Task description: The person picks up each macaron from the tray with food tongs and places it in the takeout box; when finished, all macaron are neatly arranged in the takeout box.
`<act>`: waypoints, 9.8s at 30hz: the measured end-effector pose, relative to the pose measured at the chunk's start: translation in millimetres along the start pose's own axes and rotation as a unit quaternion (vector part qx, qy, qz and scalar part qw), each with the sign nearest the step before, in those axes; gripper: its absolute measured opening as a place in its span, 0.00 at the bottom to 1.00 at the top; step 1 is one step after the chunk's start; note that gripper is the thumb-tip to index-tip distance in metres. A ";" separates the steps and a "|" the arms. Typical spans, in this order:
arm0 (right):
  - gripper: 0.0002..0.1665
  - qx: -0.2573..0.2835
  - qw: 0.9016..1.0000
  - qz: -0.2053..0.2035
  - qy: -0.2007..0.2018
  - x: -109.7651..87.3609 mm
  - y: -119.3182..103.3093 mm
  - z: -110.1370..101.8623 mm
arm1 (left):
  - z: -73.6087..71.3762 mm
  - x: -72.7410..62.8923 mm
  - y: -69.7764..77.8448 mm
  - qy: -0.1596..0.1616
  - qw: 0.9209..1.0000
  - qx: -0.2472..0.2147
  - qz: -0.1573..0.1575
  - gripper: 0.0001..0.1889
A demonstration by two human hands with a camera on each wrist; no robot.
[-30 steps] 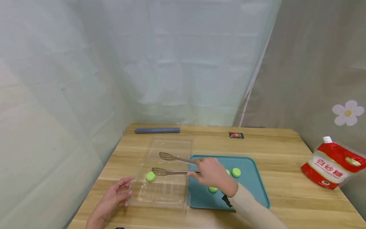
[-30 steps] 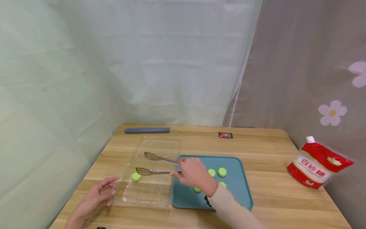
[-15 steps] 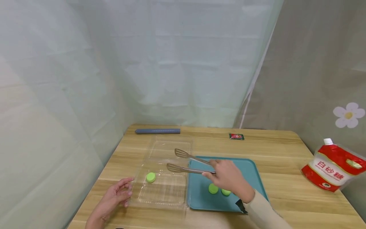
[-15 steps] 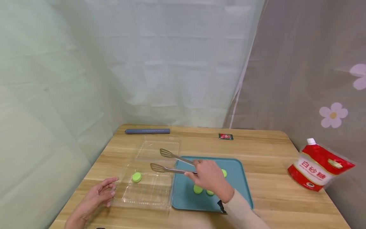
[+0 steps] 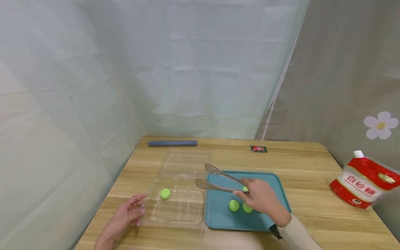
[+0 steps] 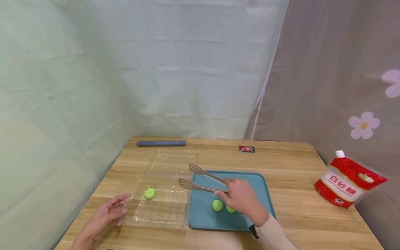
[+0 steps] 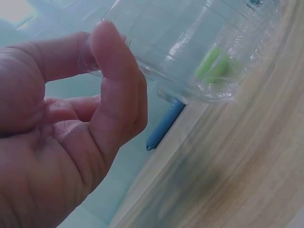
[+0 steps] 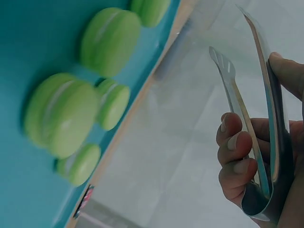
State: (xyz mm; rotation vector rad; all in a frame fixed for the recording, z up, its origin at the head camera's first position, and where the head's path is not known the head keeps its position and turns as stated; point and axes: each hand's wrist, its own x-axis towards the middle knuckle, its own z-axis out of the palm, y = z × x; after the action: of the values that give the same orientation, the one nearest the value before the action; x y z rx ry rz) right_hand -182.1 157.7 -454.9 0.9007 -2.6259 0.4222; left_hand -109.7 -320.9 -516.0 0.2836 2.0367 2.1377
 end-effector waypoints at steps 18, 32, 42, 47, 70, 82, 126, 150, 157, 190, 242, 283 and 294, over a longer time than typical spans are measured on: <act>0.20 -0.032 0.998 0.056 -0.003 -55.8 36.6 -16.8 | -0.2 0.8 -0.8 0.006 1.000 -0.005 -0.002 0.24; 0.24 -0.097 0.993 0.070 -0.011 -86.9 58.2 -30.5 | 0.5 1.9 1.6 0.036 0.998 0.020 -0.039 0.25; 0.21 -0.124 0.989 0.077 -0.022 -97.2 59.7 -33.7 | -2.1 -5.0 2.5 0.041 0.997 0.011 -0.062 0.21; 0.19 -0.129 0.989 0.067 -0.015 -96.2 61.0 -32.8 | -2.0 -5.3 4.7 0.046 0.997 0.015 -0.064 0.21; 0.18 -0.111 0.993 0.008 0.030 -83.8 61.9 -39.8 | 1.1 -0.8 2.3 0.044 0.998 0.027 -0.038 0.23; 0.15 -0.084 0.996 0.023 0.002 -55.0 38.9 -48.8 | 2.5 -0.6 0.3 0.028 0.999 0.014 -0.031 0.23; 0.16 0.008 0.996 -0.091 0.025 23.1 -19.7 0.6 | 1.9 -0.7 -0.1 0.012 1.000 0.007 -0.009 0.23; 0.20 -0.026 0.991 -0.123 -0.045 46.3 -42.9 35.7 | 2.7 1.6 -0.1 0.013 1.000 0.005 -0.003 0.24; 0.22 -0.041 0.991 -0.115 -0.048 51.5 -48.7 40.0 | 4.5 0.9 2.0 0.015 1.000 0.020 -0.006 0.30; 0.20 -0.016 0.996 -0.086 -0.011 33.4 -39.6 17.6 | 2.4 1.3 -0.1 0.022 1.000 0.019 0.006 0.26; 0.28 -0.052 0.981 0.188 -0.012 -101.8 48.9 -30.1 | 4.3 -0.8 3.2 0.024 0.999 0.026 -0.008 0.28; 0.20 -0.062 0.961 0.256 -0.084 -126.1 62.1 -39.7 | 1.3 1.4 -1.1 0.031 0.999 0.034 -0.006 0.29; 0.19 -0.061 0.971 0.224 -0.064 -117.6 58.8 -37.3 | 4.0 0.9 0.9 0.019 0.999 0.031 0.021 0.28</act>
State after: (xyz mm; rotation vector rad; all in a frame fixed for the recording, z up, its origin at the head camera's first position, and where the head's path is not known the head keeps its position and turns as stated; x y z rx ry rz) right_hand -123.8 279.0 -478.2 0.2975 -2.9336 0.3122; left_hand -109.5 -316.8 -514.9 0.2972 2.1400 2.1223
